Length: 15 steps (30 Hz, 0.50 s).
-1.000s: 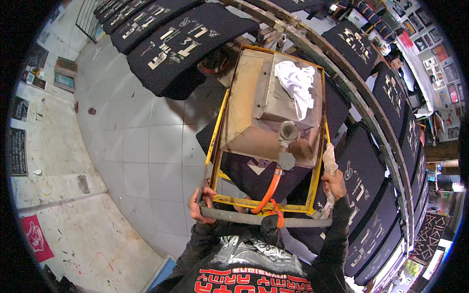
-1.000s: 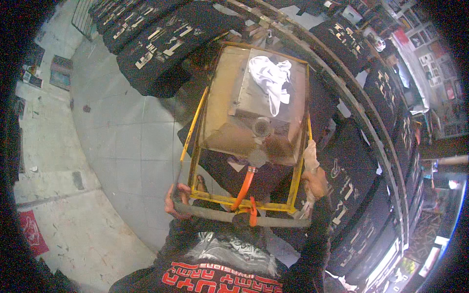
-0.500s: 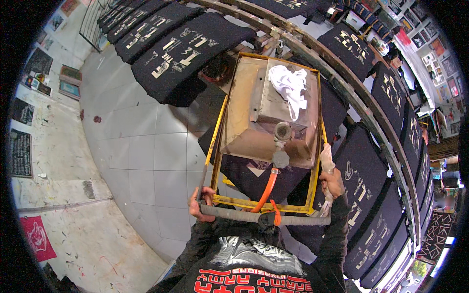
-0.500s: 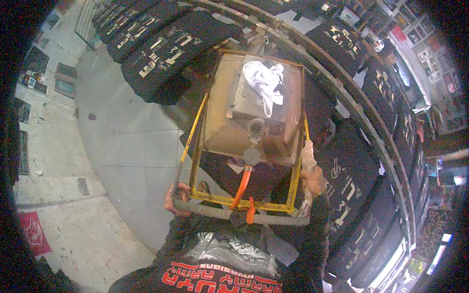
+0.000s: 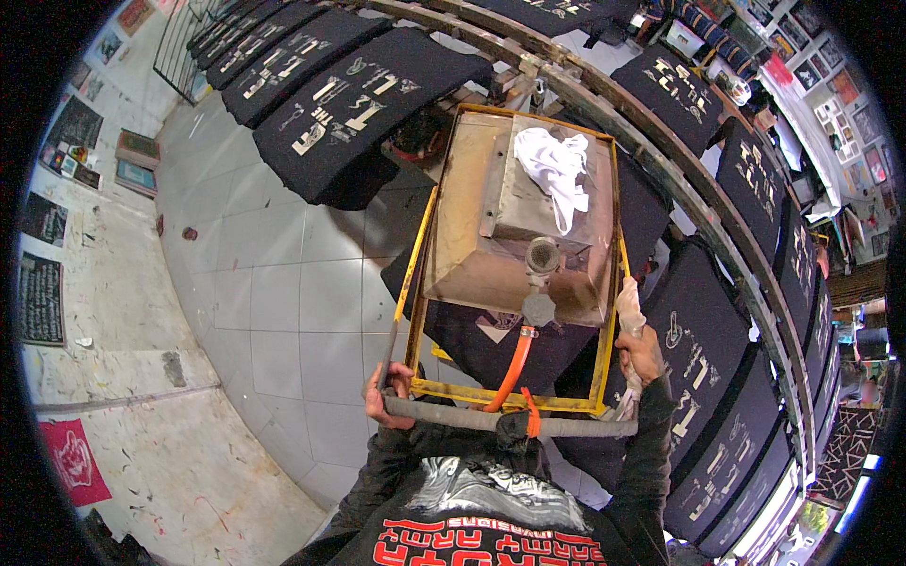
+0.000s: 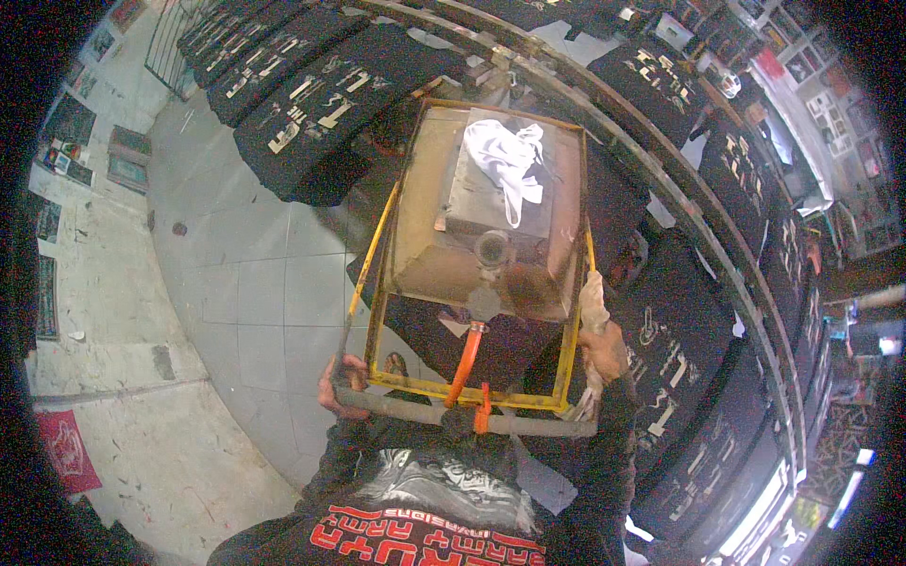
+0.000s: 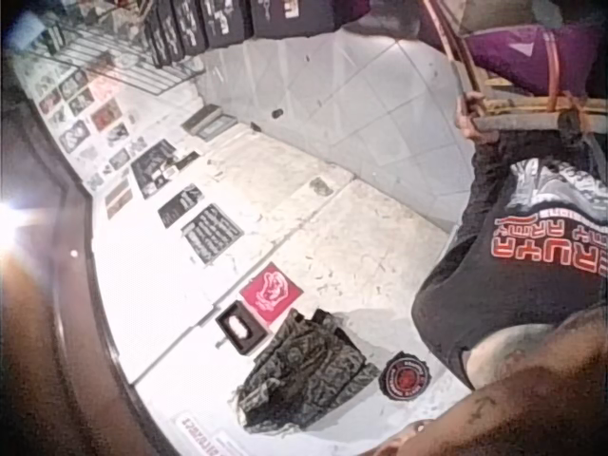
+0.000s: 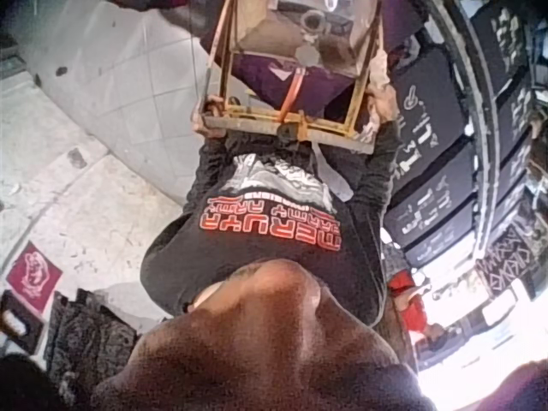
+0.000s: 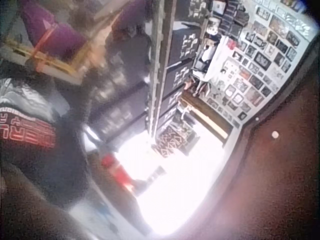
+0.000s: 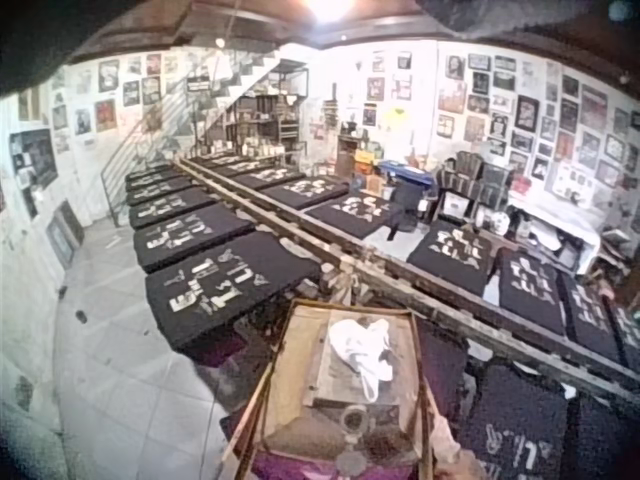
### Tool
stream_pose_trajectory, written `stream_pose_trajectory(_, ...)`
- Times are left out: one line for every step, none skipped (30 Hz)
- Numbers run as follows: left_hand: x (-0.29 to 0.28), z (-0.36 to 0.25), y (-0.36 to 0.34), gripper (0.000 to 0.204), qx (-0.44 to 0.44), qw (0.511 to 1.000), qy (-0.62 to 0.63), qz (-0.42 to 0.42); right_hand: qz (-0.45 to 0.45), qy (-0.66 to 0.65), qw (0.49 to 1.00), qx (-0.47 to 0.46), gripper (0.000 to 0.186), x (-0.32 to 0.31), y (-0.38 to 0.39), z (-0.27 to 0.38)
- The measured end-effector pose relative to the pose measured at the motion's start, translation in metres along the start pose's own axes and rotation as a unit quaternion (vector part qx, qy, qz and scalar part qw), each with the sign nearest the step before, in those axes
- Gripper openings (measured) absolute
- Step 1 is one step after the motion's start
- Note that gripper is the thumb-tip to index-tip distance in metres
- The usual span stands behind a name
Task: The person operates a manual screen printing press by sliding the print head along a rail, wiping the screen with a cloth, and flattening the printed design on several black t-shirts with their hand.
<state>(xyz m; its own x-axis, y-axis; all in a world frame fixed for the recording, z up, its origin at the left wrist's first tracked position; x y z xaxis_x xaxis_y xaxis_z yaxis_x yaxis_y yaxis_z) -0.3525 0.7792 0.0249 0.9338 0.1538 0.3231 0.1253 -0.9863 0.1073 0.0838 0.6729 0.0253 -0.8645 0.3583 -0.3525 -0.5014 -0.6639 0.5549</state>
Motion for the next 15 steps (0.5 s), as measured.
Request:
stream_pose_trajectory(-0.002, 0.002, 0.0, 0.074, -0.005, 1.0, -0.001, 0.006, 0.002, 0.009, 1.0, 0.015, 0.014, -0.003, -0.002, -0.004)
stream_pose_trajectory(-0.004, 0.002, 0.0, 0.074, -0.009, 1.0, -0.005, 0.017, 0.005, 0.017, 0.999, 0.03, 0.02, -0.005, -0.003, -0.008)
stream_pose_trajectory(-0.004, 0.001, 0.0, 0.074, -0.013, 1.0, -0.008, 0.027, 0.002, 0.013, 1.0, 0.02, 0.019, -0.006, -0.004, -0.009)
stream_pose_trajectory(-0.003, 0.0, 0.001, 0.073, -0.017, 0.999, -0.011, 0.037, -0.001, 0.01, 1.0, 0.009, 0.019, -0.006, -0.006, -0.01)
stream_pose_trajectory(-0.003, -0.001, 0.001, 0.073, -0.017, 0.999, -0.017, 0.027, -0.003, 0.006, 1.0, -0.001, 0.019, -0.006, -0.007, -0.011)
stream_pose_trajectory(0.002, -0.007, 0.002, 0.072, -0.017, 0.999, -0.023, 0.015, 0.003, -0.002, 1.0, -0.015, 0.014, -0.004, -0.007, -0.011)
stream_pose_trajectory(0.004, -0.01, 0.002, 0.071, -0.017, 0.999, -0.03, 0.003, 0.008, -0.01, 1.0, -0.029, 0.01, -0.002, -0.007, -0.01)
stream_pose_trajectory(0.003, -0.01, 0.002, 0.071, -0.006, 0.999, -0.043, -0.012, 0.014, -0.019, 0.999, -0.043, 0.009, 0.0, -0.007, -0.01)
stream_pose_trajectory(0.001, -0.006, 0.003, 0.07, 0.002, 0.998, -0.056, -0.028, 0.009, -0.024, 0.999, -0.036, 0.008, -0.001, -0.009, -0.014)
stream_pose_trajectory(0.001, -0.005, 0.004, 0.069, 0.005, 0.998, -0.056, -0.024, 0.005, -0.03, 0.999, -0.029, 0.008, -0.002, -0.01, -0.018)
stream_pose_trajectory(0.001, -0.004, 0.003, 0.068, 0.008, 0.998, -0.055, -0.018, 0.0, -0.036, 0.999, -0.022, 0.007, -0.005, -0.011, -0.021)
stream_pose_trajectory(-0.001, -0.004, 0.001, 0.068, 0.002, 0.999, -0.042, 0.007, 0.001, -0.052, 0.999, -0.017, 0.007, -0.004, -0.009, -0.02)
stream_pose_trajectory(0.001, -0.005, 0.0, 0.067, -0.003, 0.999, -0.029, 0.031, 0.002, -0.068, 0.998, -0.014, 0.006, 0.0, -0.005, -0.015)
stream_pose_trajectory(0.002, -0.006, 0.003, 0.064, -0.009, 1.0, 0.004, 0.025, 0.003, -0.084, 0.996, -0.01, 0.006, 0.002, -0.002, -0.012)
stream_pose_trajectory(0.002, -0.005, 0.003, 0.063, -0.022, 0.999, 0.015, 0.025, 0.012, -0.098, 0.995, -0.011, 0.005, 0.005, 0.001, -0.009)
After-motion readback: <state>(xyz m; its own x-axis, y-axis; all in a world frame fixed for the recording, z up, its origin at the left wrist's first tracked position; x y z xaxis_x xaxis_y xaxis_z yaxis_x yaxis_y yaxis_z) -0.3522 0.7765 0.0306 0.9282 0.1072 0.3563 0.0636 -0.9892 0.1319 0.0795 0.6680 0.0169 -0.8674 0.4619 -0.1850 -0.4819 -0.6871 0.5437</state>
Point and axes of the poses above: each hand's wrist, its own y-axis away from the middle knuckle, its own x-axis out of the palm, z = x × y, the point moved 6 cm from there along -y, towards the middle knuckle, and after that the axes turned 2 degrees about y, right-handed, at the moved point
